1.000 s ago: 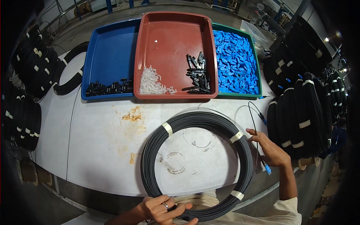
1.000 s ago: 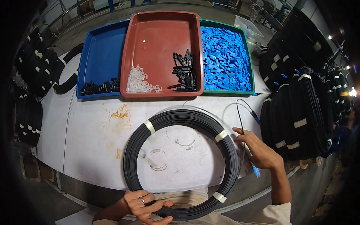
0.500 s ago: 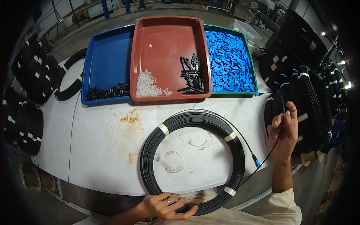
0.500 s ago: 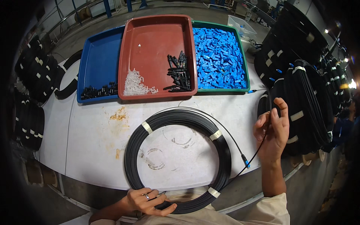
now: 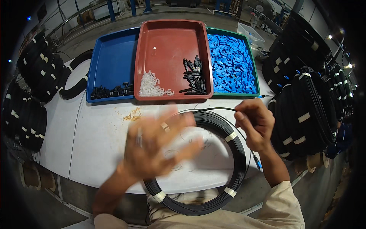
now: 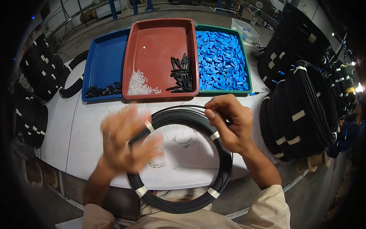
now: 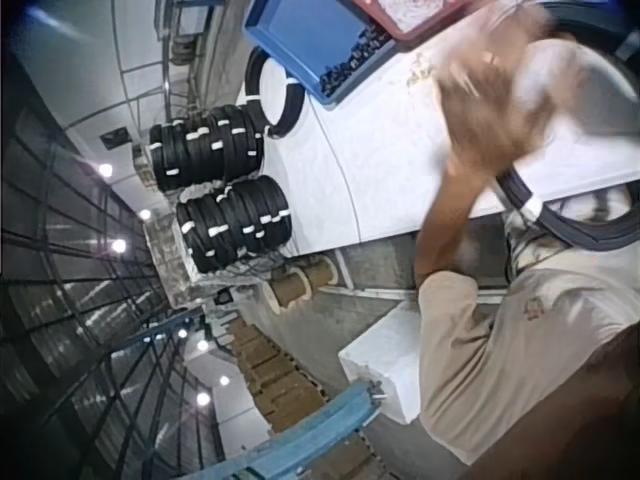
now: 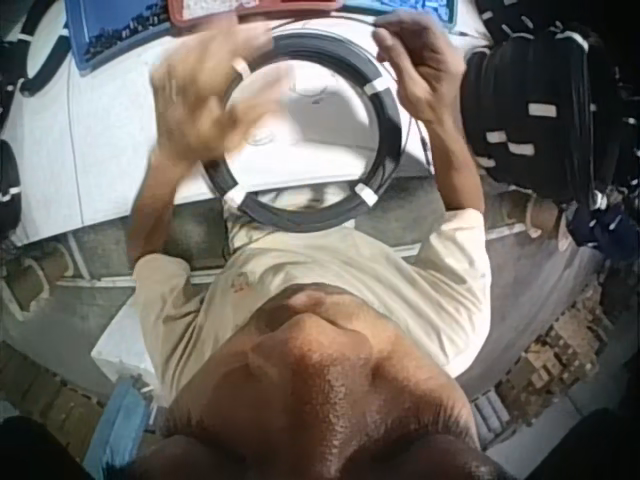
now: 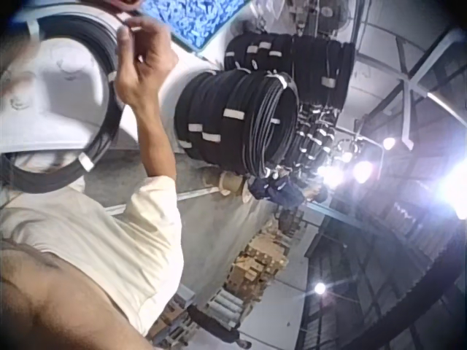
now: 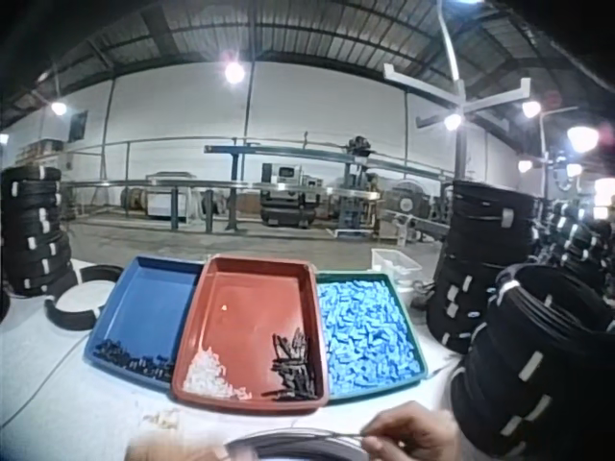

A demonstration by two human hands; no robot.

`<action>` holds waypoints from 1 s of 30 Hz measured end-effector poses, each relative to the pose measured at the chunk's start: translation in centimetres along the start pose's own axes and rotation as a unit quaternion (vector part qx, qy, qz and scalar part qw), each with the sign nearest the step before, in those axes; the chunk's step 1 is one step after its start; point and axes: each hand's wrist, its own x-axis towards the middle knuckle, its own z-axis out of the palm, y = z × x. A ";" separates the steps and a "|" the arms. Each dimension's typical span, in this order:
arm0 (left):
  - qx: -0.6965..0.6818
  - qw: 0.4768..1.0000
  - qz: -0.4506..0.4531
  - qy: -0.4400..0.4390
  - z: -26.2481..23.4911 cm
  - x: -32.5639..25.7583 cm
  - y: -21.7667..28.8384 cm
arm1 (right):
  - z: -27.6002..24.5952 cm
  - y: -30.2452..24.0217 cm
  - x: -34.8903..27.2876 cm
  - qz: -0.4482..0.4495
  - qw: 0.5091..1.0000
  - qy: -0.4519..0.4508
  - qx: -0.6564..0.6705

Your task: The person assembles plastic connectors and protective clips onto the ends of spooled electrical cables by hand, taking the parts from a tray.

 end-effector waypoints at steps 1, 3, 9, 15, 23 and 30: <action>-0.042 0.998 -0.041 -0.021 0.4 1.9 -1.5 | -0.1 0.9 0.0 0.010 1.000 -0.010 0.025; -0.249 0.956 -0.155 -0.013 3.2 0.9 -3.1 | 0.4 2.0 0.5 0.024 0.998 -0.018 0.054; -0.375 0.901 -0.206 -0.079 5.7 -1.0 -5.7 | -0.2 7.5 1.0 0.196 0.955 -0.098 0.199; -0.290 0.932 -0.165 -0.144 7.9 -1.3 -7.2 | -2.0 10.1 0.2 0.124 0.918 -0.202 -0.317; -0.313 0.864 -0.230 -0.320 8.3 -1.1 -7.1 | -4.0 9.0 -2.4 0.177 0.883 -0.245 -0.359; -0.343 0.831 -0.226 -0.375 8.0 -1.1 -6.9 | -4.9 4.2 -4.7 0.331 0.906 -0.180 -0.195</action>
